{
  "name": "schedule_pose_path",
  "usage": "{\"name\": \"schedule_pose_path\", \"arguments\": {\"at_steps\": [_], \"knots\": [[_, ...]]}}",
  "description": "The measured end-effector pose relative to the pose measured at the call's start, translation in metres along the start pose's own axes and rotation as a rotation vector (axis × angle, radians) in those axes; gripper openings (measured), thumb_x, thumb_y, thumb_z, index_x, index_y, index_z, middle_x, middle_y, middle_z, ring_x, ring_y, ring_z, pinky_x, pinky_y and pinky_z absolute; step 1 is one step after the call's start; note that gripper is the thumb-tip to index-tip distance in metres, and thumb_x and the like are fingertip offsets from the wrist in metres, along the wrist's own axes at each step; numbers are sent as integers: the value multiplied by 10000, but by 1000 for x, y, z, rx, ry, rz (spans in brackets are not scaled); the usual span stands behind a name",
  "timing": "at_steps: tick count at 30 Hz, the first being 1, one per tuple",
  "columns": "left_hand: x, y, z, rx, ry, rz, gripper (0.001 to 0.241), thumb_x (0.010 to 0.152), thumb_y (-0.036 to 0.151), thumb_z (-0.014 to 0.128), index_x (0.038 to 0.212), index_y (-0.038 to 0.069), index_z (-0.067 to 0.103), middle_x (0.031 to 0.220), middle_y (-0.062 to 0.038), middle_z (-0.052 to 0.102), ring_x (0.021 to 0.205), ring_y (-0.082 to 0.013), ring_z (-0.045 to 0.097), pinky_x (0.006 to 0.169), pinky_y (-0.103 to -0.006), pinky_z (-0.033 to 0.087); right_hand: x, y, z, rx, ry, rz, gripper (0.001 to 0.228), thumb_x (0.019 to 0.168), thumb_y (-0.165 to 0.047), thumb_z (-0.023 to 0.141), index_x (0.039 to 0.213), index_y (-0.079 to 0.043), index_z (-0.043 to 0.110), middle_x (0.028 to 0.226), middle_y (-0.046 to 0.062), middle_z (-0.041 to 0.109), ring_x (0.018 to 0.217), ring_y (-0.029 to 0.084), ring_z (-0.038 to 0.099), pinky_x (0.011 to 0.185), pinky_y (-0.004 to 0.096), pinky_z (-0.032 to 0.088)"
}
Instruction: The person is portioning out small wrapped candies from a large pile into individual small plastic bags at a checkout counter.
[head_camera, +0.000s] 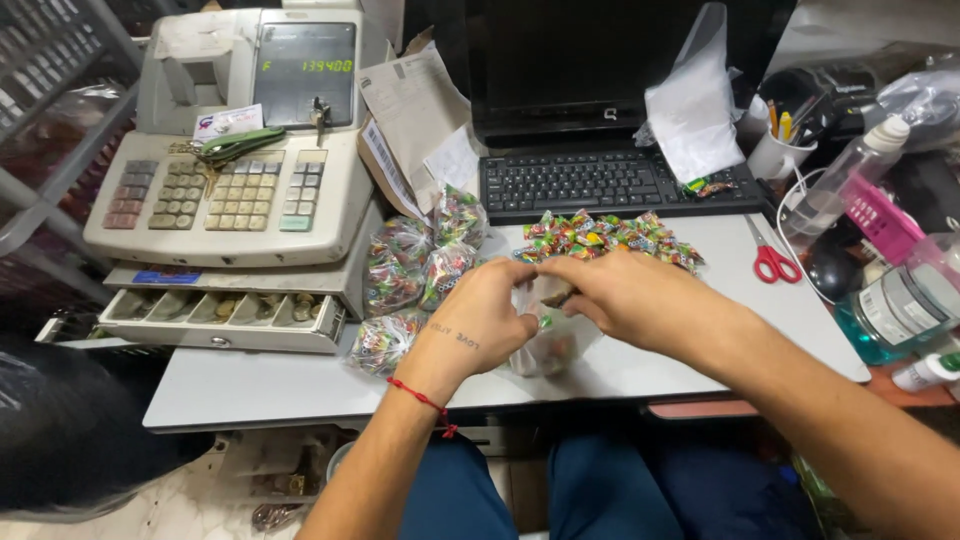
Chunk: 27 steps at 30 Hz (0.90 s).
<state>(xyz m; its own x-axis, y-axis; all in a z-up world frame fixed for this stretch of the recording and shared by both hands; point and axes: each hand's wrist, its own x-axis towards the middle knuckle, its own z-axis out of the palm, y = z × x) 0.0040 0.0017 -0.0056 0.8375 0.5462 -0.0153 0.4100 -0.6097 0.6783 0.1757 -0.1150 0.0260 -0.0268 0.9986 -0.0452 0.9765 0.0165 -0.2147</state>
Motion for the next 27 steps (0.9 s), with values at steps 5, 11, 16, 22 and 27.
{"name": "schedule_pose_path", "arguments": {"at_steps": [5, 11, 16, 22, 27], "knots": [[2, 6, 0, 14, -1, -8, 562, 806, 199, 699, 1343, 42, 638, 1238, -179, 699, 1229, -403, 622, 1043, -525, 502, 3, 7, 1, 34, 40, -13, 375, 923, -164, 672, 1286, -146, 580, 1009, 157, 786, 946, 410, 750, 816, 526, 594], [6, 13, 1, 23, -9, -4, 571, 813, 211, 694, 1353, 39, 629, 1255, -194, 694, 1235, -412, 616, 1045, -526, 497, -9, 31, -3, 251, 359, -202, 390, 902, -20, 652, 1288, -78, 648, 883, 188, 780, 869, 411, 746, 743, 505, 587], [6, 14, 4, 29, -7, -1, 587, 815, 174, 692, 1371, 3, 610, 1251, -236, 688, 1227, -440, 613, 1038, -532, 500, -25, 89, 1, 221, 618, -142, 298, 919, 26, 722, 1207, -53, 726, 935, 145, 770, 933, 351, 738, 770, 432, 570], [6, 14, 9, 59, 11, -2, 575, 852, 194, 644, 1402, 40, 573, 1356, -116, 633, 1189, -304, 623, 993, -427, 474, -18, 140, 37, 193, 148, 486, 311, 959, -91, 611, 1258, -67, 695, 1292, 128, 690, 1181, 285, 640, 1070, 441, 476], [6, 9, 12, 78, 34, 42, 608, 810, 196, 682, 1382, 15, 586, 1349, -143, 639, 1218, -334, 612, 1032, -428, 447, -15, 222, 130, -4, 178, 243, 490, 826, -297, 797, 1238, -46, 707, 1155, 190, 716, 1073, 385, 662, 982, 452, 490]]}}
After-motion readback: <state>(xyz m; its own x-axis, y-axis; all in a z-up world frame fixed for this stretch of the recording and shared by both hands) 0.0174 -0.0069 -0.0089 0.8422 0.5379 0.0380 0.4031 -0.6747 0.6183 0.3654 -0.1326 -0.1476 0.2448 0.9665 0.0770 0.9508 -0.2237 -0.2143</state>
